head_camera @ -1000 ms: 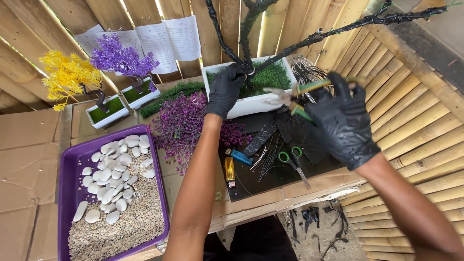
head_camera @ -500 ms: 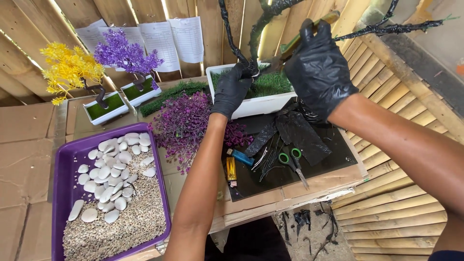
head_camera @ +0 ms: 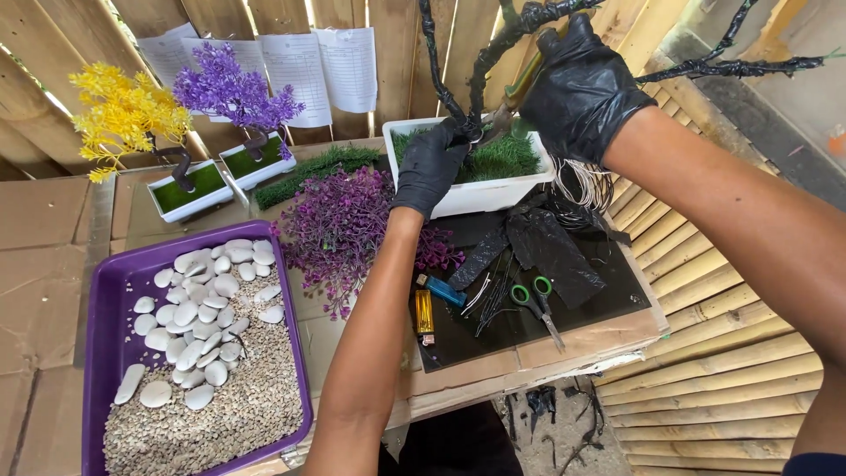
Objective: The person arranges white pebbles into a purple tray filled with small gravel. They pick up the pebbles from a pile and place them carefully into the tray, creating a pattern on top of the gravel.
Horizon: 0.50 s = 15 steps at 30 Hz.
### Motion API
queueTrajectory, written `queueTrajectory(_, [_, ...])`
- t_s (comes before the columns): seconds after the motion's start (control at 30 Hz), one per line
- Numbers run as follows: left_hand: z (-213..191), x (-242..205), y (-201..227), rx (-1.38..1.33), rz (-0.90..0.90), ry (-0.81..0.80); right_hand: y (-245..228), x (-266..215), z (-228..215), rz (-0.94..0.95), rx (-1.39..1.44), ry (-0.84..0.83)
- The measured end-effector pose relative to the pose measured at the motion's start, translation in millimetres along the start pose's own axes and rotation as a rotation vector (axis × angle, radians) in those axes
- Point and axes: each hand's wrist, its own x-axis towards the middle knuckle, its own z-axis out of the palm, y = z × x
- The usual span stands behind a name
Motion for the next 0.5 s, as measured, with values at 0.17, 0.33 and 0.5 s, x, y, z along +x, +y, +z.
queueTrajectory(0.17, [-5,0,8,0.002,-0.043,-0.028,8,16,34,0.118,0.716,-0.415])
queueTrajectory(0.33, [2,-1,-5,-0.010,-0.023,-0.013,24,15,24,0.129,0.655,-0.038])
queueTrajectory(0.5, [5,-1,-14,0.048,-0.007,0.005,39,34,-19,-0.167,0.404,-0.398])
